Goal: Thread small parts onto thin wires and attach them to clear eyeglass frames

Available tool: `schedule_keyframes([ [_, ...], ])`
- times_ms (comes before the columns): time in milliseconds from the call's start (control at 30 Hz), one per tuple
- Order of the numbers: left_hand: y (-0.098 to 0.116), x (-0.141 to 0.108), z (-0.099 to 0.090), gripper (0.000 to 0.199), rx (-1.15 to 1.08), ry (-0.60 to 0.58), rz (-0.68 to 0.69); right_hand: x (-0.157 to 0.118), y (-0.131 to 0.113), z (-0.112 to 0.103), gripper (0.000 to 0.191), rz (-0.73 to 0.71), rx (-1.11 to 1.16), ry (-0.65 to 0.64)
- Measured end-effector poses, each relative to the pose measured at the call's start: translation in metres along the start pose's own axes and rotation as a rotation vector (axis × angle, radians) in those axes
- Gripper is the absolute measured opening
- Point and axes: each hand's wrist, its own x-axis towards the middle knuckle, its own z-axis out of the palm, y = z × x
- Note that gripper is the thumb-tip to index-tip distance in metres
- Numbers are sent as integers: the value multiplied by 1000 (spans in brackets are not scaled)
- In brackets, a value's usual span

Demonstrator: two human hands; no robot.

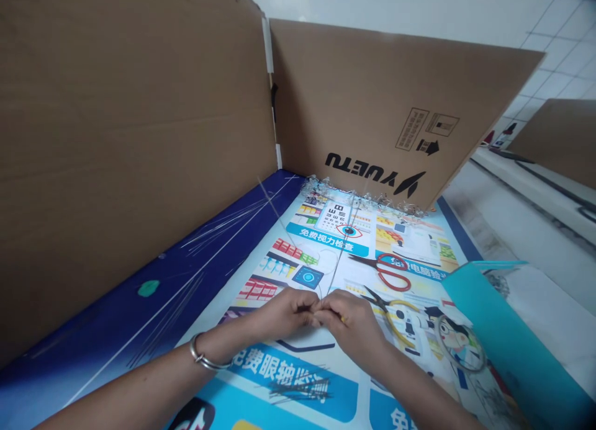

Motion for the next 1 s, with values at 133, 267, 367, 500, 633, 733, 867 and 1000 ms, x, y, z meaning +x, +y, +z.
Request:
schedule_keyframes([
  [133,4,-1,2,23,0,16,10,0,1,-1,9,-41,-29,-13],
  [267,7,-1,2,26,21,28,6,0,1,-1,10,-46,-12,5],
  [367,7,-1,1,25,22,26,26,0,-1,-2,9,-66,-19,0],
  [500,7,-1,1,26,64,23,25,0,-1,-2,9,-47,-17,-6],
  [633,5,-1,1,23,62,21,29,0,2,-1,9,-53,6,-11],
  [733,3,0,2,20,34,36,7,1,4,0,8,-1,39,11],
  [867,8,-1,2,16,-46,34,-31,3,1,-4,12,53,115,37],
  [1000,22,-3,1,11,-239,55,-65,5,-3,-11,14,86,241,103],
])
